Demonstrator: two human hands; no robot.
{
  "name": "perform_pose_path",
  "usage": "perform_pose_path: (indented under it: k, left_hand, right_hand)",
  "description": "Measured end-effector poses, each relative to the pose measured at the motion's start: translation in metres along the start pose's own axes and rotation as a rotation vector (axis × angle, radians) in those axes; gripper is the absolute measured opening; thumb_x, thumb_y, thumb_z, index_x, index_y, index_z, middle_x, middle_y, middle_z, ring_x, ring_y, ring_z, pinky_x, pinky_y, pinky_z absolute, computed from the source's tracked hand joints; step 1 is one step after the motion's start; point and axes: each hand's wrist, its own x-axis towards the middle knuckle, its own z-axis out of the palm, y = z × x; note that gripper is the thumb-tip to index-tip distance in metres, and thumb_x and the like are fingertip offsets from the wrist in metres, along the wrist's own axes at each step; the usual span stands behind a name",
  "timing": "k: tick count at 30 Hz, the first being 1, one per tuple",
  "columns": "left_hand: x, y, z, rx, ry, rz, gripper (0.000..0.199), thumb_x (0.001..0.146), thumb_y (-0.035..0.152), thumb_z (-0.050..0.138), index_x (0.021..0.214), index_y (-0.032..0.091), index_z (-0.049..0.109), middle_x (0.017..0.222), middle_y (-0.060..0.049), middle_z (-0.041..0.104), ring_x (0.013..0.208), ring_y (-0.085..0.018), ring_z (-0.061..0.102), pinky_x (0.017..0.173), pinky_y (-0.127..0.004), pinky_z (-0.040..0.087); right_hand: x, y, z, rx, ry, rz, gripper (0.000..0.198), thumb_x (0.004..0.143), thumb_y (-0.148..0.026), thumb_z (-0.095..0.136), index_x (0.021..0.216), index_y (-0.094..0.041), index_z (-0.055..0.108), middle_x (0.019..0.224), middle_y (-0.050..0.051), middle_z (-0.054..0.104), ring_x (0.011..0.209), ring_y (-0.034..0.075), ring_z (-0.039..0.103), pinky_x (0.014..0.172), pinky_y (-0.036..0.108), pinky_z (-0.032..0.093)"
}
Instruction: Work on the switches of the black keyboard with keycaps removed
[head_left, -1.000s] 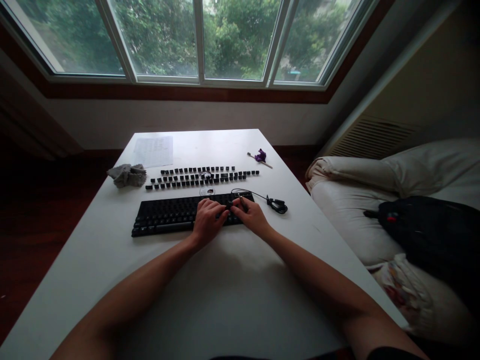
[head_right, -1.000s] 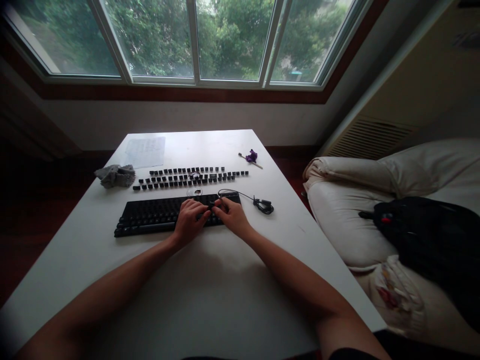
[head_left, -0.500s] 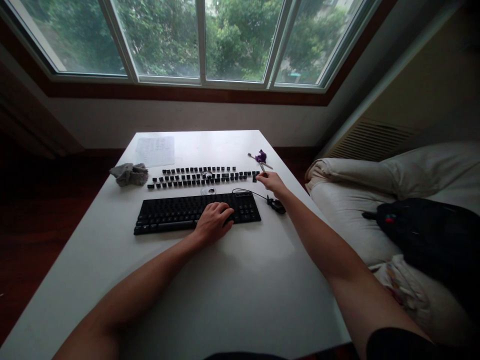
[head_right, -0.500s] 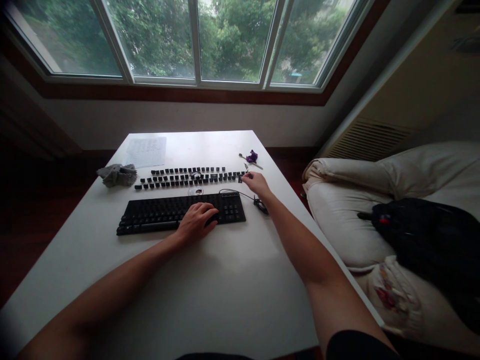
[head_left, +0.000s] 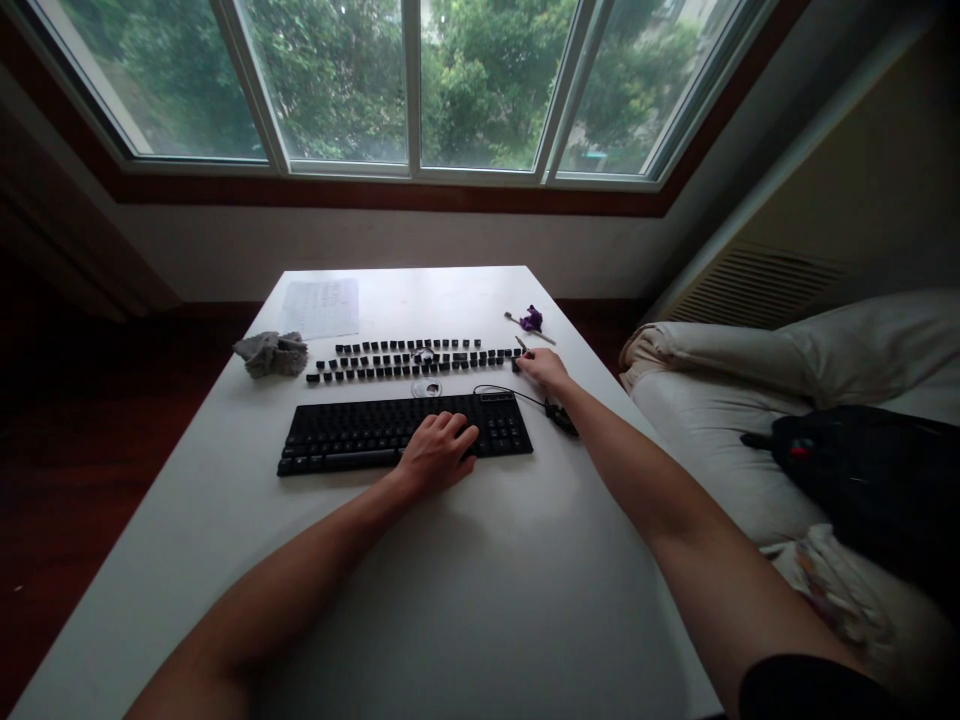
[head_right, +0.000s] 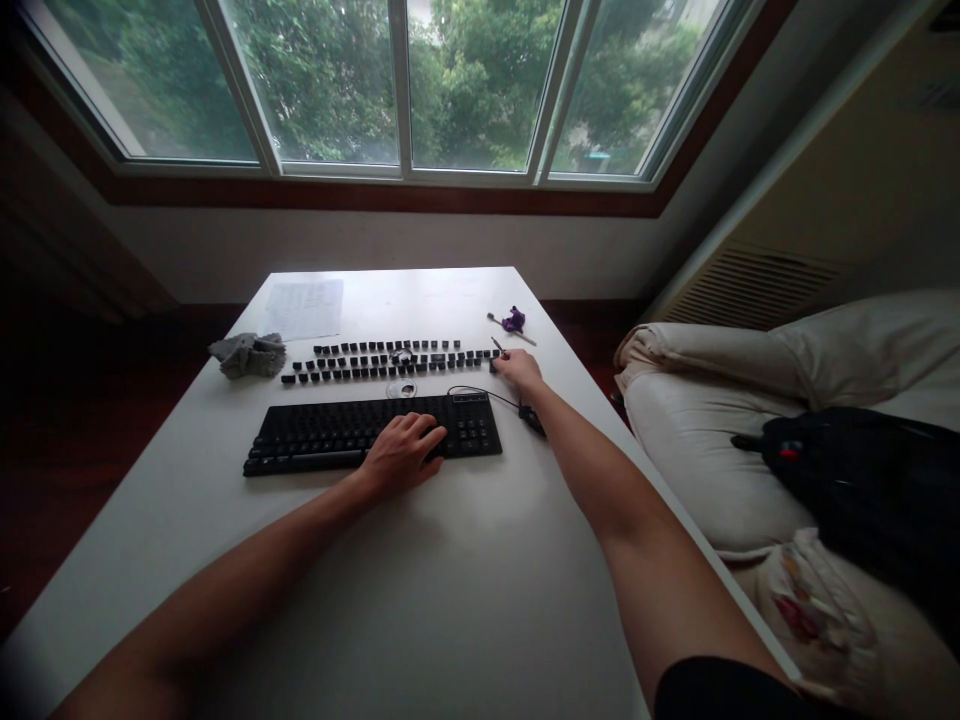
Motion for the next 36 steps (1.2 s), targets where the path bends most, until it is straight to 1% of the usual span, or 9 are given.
perform_pose_path:
  k: [5, 7, 10, 13, 17, 22, 26, 30, 36]
  left_hand:
    - [0.001, 0.002, -0.005, 0.023, -0.036, -0.013, 0.036, 0.087, 0.037, 0.062, 0.120, 0.023, 0.058, 0.119, -0.011, 0.059, 0.105, -0.028, 0.053, 0.088, -0.044, 0.045]
    - [0.001, 0.003, -0.006, 0.024, -0.043, -0.018, 0.034, 0.088, 0.037, 0.061, 0.119, 0.022, 0.058, 0.118, -0.011, 0.059, 0.105, -0.028, 0.053, 0.089, -0.043, 0.044]
    - [0.001, 0.003, -0.007, 0.019, -0.051, -0.031, 0.034, 0.088, 0.037, 0.061, 0.119, 0.022, 0.059, 0.117, -0.011, 0.058, 0.105, -0.028, 0.052, 0.090, -0.043, 0.043]
    - [0.001, 0.003, -0.007, 0.016, -0.058, -0.037, 0.035, 0.087, 0.038, 0.062, 0.118, 0.022, 0.059, 0.116, -0.011, 0.058, 0.104, -0.028, 0.052, 0.089, -0.043, 0.043]
    - [0.002, 0.002, -0.006, 0.017, -0.061, -0.038, 0.035, 0.088, 0.040, 0.060, 0.117, 0.020, 0.059, 0.114, -0.011, 0.057, 0.103, -0.028, 0.051, 0.088, -0.043, 0.042]
    - [0.003, 0.003, -0.005, 0.016, -0.069, -0.045, 0.038, 0.087, 0.043, 0.062, 0.117, 0.021, 0.058, 0.112, -0.011, 0.057, 0.101, -0.029, 0.051, 0.086, -0.043, 0.042]
    - [0.004, 0.005, -0.004, 0.018, -0.064, -0.064, 0.040, 0.087, 0.044, 0.062, 0.119, 0.021, 0.058, 0.112, -0.012, 0.056, 0.102, -0.029, 0.051, 0.087, -0.043, 0.041]
    - [0.004, 0.005, -0.002, 0.021, -0.062, -0.070, 0.043, 0.086, 0.045, 0.062, 0.121, 0.020, 0.057, 0.113, -0.012, 0.056, 0.102, -0.029, 0.050, 0.088, -0.043, 0.040]
    - [0.004, 0.004, -0.003, 0.013, -0.065, -0.072, 0.043, 0.086, 0.045, 0.063, 0.121, 0.021, 0.057, 0.114, -0.011, 0.056, 0.104, -0.029, 0.050, 0.089, -0.042, 0.040]
  right_hand:
    - [-0.001, 0.000, 0.004, -0.198, 0.031, -0.011, 0.024, 0.080, -0.040, 0.064, 0.084, -0.019, 0.075, 0.082, 0.008, 0.072, 0.075, 0.020, 0.061, 0.064, 0.027, 0.037]
    - [-0.003, -0.001, 0.001, -0.208, 0.043, -0.017, 0.026, 0.083, -0.041, 0.062, 0.090, -0.019, 0.075, 0.086, 0.008, 0.073, 0.076, 0.020, 0.061, 0.064, 0.027, 0.038]
    - [-0.006, 0.002, -0.013, -0.165, 0.073, -0.059, 0.030, 0.086, -0.043, 0.058, 0.095, -0.019, 0.074, 0.089, 0.009, 0.073, 0.075, 0.019, 0.060, 0.065, 0.028, 0.038]
    - [-0.012, 0.014, -0.033, -0.157, 0.066, -0.122, 0.031, 0.085, -0.045, 0.059, 0.093, -0.018, 0.074, 0.082, 0.007, 0.071, 0.070, 0.018, 0.058, 0.063, 0.028, 0.037]
    - [-0.030, 0.040, -0.058, -0.196, 0.002, -0.164, 0.034, 0.085, -0.046, 0.059, 0.095, -0.017, 0.075, 0.076, 0.005, 0.069, 0.066, 0.017, 0.056, 0.060, 0.027, 0.036]
    - [-0.058, 0.073, -0.080, -0.264, -0.195, -0.178, 0.028, 0.079, -0.045, 0.066, 0.087, -0.020, 0.076, 0.070, 0.003, 0.067, 0.065, 0.017, 0.056, 0.061, 0.028, 0.038]
    - [-0.075, 0.091, -0.094, -0.182, -0.195, -0.166, 0.034, 0.076, -0.051, 0.070, 0.091, -0.020, 0.077, 0.065, 0.003, 0.064, 0.061, 0.017, 0.055, 0.059, 0.028, 0.039]
    - [-0.083, 0.100, -0.094, -0.142, -0.231, -0.188, 0.038, 0.077, -0.052, 0.070, 0.098, -0.020, 0.076, 0.070, 0.003, 0.067, 0.063, 0.017, 0.057, 0.061, 0.027, 0.040]
    - [-0.081, 0.101, -0.085, -0.231, -0.203, -0.289, 0.030, 0.082, -0.045, 0.066, 0.097, -0.021, 0.074, 0.086, 0.004, 0.072, 0.074, 0.019, 0.062, 0.067, 0.028, 0.041]
